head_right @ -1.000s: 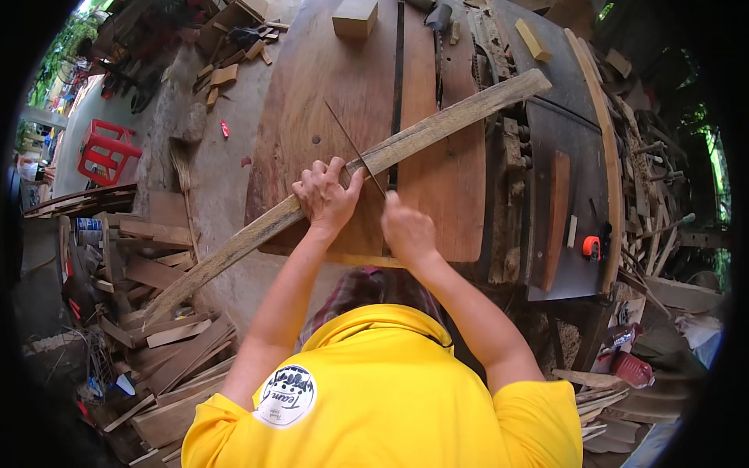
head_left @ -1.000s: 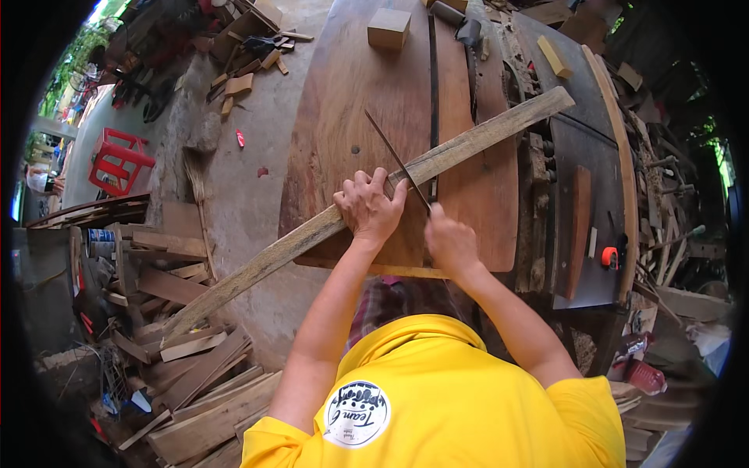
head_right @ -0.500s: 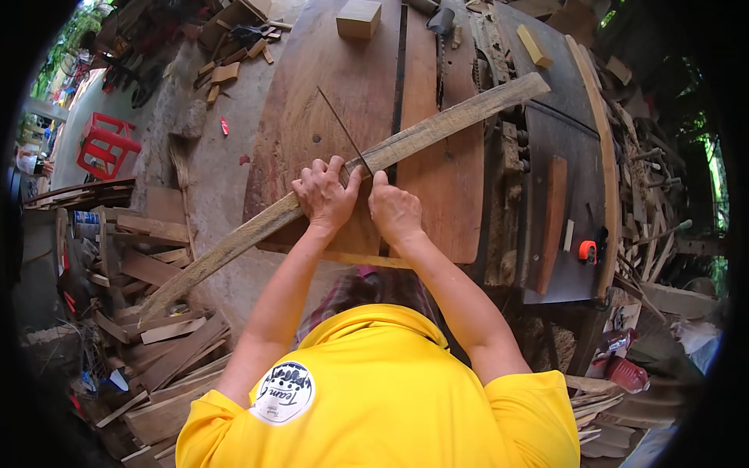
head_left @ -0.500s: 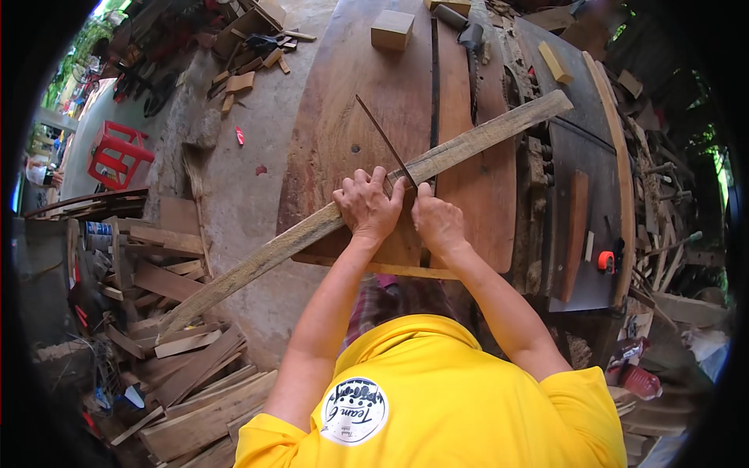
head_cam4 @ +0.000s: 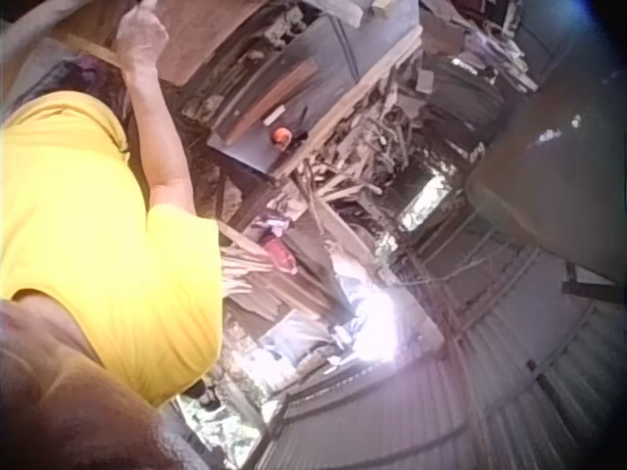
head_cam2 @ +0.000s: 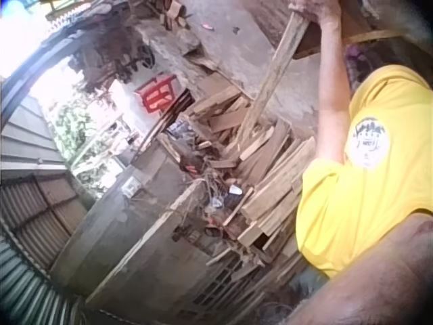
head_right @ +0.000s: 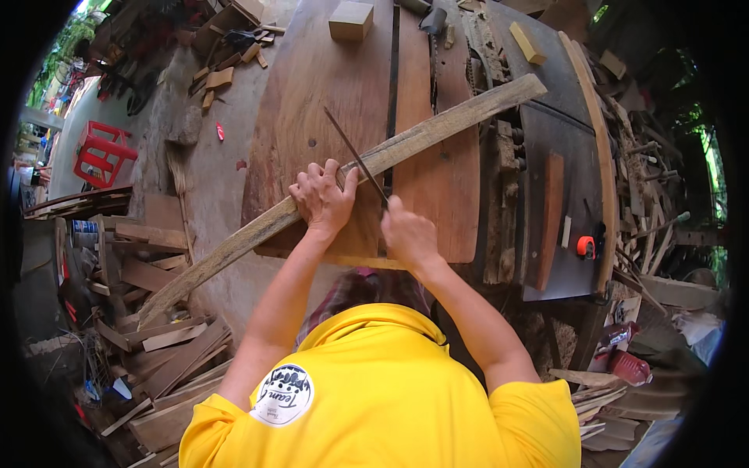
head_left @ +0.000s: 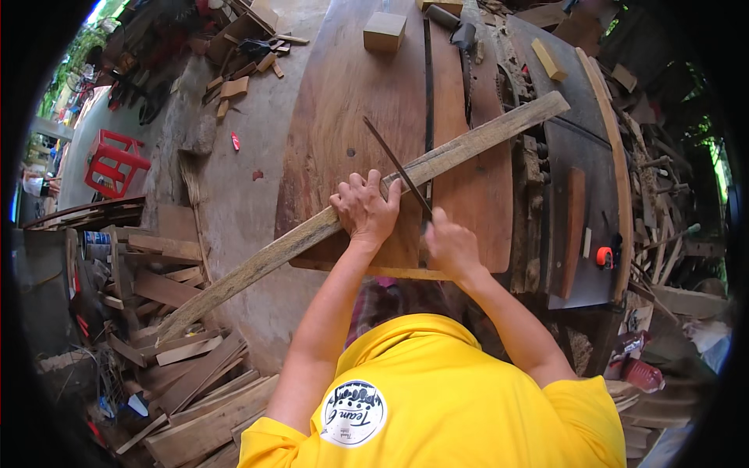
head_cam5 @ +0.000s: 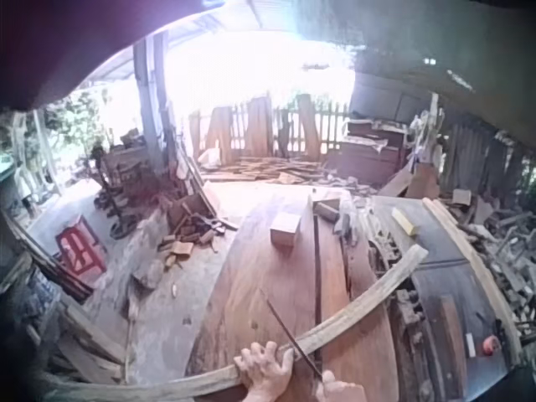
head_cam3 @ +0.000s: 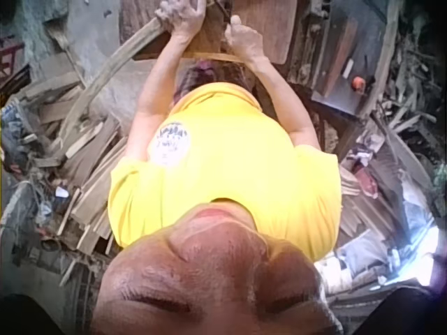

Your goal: The person saws a wooden plank using a saw blade, retrieves a pencil and a tape measure, and measures the plank while marking it with the pencil.

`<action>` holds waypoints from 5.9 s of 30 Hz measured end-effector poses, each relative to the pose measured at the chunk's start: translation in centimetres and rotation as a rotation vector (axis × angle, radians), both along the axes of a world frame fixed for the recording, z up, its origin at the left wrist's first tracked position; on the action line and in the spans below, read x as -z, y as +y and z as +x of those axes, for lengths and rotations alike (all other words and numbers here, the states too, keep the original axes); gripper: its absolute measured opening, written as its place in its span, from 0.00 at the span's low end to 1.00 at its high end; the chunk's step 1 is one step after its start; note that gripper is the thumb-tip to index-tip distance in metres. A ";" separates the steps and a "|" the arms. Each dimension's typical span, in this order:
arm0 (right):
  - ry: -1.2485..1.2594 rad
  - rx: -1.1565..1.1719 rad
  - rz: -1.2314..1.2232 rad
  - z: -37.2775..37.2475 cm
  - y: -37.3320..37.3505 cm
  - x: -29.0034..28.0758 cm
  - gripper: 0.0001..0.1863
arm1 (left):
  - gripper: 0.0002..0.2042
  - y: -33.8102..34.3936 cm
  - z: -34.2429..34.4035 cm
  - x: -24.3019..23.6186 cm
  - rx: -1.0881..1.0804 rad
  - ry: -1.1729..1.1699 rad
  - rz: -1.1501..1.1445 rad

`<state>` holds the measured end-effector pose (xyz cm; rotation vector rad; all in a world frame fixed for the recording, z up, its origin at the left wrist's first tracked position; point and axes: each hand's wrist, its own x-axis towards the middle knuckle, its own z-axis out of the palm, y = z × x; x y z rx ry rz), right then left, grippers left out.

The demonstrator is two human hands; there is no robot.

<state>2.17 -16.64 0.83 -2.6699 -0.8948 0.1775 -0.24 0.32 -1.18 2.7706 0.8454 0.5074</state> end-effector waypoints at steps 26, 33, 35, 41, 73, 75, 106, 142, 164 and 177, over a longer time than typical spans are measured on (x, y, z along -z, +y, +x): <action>0.004 0.020 0.003 -0.8 0.6 0.5 0.08 | 0.17 0.2 0.1 -0.3 -0.004 0.010 -0.008; 0.011 0.012 0.089 2.3 3.3 1.2 0.08 | 0.18 0.1 0.2 -0.3 0.032 -0.019 0.043; 0.031 0.024 0.072 2.3 3.7 1.1 0.09 | 0.17 0.1 0.2 -0.1 0.022 -0.036 0.029; 0.062 0.048 -0.002 -0.9 -0.1 0.7 0.09 | 0.17 0.0 0.2 -0.3 0.030 -0.018 0.032; -0.068 0.015 -0.078 -1.3 -0.1 1.4 0.08 | 0.15 -0.1 0.3 0.4 -0.044 -0.015 0.049; -0.066 0.003 -0.014 -0.9 0.3 1.4 0.08 | 0.15 -0.1 0.3 0.3 -0.024 -0.048 0.117; -0.030 0.040 -0.155 -2.8 -0.2 0.5 0.08 | 0.13 0.4 0.1 1.2 -0.032 -0.132 0.059; 0.240 0.190 0.659 0.1 -9.5 1.7 0.21 | 0.16 -8.3 -3.4 0.5 0.650 -0.352 0.098; 0.078 0.024 0.335 1.0 -2.9 1.1 0.10 | 0.05 -1.3 2.8 1.3 0.033 -0.360 -0.101; -0.130 -0.004 0.207 0.2 -2.7 2.2 0.09 | 0.12 -2.4 2.6 0.7 0.022 -0.196 0.027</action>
